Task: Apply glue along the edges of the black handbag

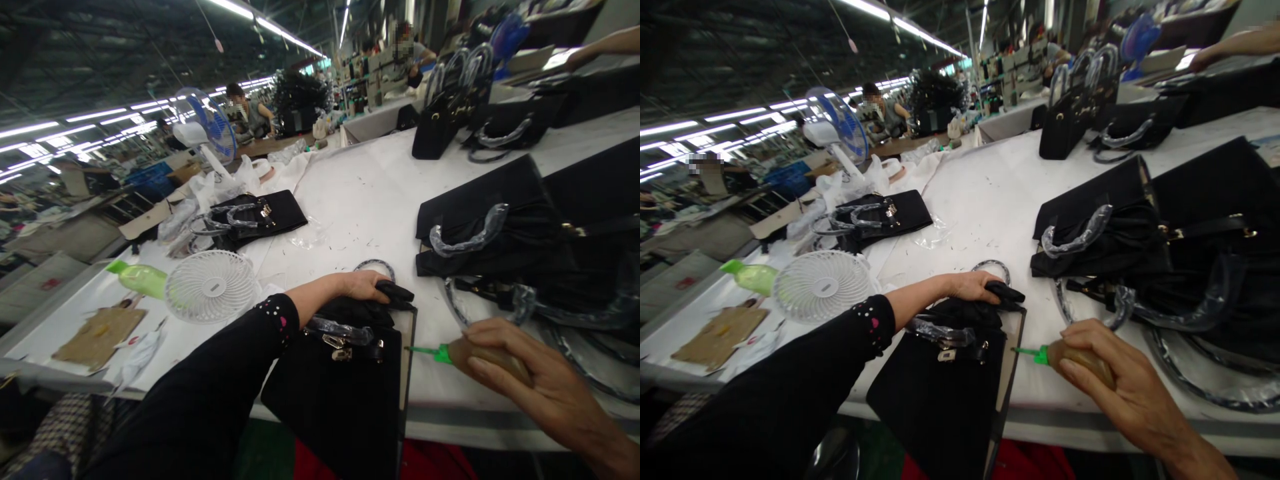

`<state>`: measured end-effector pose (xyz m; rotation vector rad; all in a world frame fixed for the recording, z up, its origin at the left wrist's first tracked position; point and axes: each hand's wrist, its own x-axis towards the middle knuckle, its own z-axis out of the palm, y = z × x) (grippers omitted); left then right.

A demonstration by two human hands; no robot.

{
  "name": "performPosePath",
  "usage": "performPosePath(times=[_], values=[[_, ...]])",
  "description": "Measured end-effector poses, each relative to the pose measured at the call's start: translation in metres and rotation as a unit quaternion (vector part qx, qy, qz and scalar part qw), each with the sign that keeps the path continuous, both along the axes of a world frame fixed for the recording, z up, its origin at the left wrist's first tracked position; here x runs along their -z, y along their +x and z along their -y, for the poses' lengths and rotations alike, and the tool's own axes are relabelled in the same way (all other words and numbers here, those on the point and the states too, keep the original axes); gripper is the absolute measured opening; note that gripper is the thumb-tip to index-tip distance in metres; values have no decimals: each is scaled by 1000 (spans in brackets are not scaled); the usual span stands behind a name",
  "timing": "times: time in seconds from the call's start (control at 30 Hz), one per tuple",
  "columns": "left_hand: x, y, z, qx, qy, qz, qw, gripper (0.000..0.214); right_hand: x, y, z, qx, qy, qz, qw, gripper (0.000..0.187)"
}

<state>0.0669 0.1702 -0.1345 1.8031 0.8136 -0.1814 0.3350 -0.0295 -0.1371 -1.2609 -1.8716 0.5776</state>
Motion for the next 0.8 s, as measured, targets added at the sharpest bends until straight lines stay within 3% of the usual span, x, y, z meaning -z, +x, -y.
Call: performPosePath(times=[0.1, 0.23, 0.37, 0.5, 0.67, 0.8], values=[[-1, 0, 0, -1, 10, -1, 1000, 19, -1, -2, 1, 41, 27, -11, 999, 14], [0, -1, 0, 3, 16, 2, 1000, 18, 0, -3, 8, -22, -24, -17, 999, 10], [2, -2, 0, 3, 20, 4, 1000, 20, 3, -3, 13, 44, 9, -19, 999, 13], [3, -2, 0, 5, 27, 7, 1000, 21, 6, -4, 16, -8, -30, -32, 999, 10], [4, -2, 0, 7, 27, 11, 1000, 19, 12, -5, 19, 60, 3, -24, 998, 13], [5, -2, 0, 9, 27, 9, 1000, 21, 14, -3, 17, 11, -24, -19, 999, 12]])
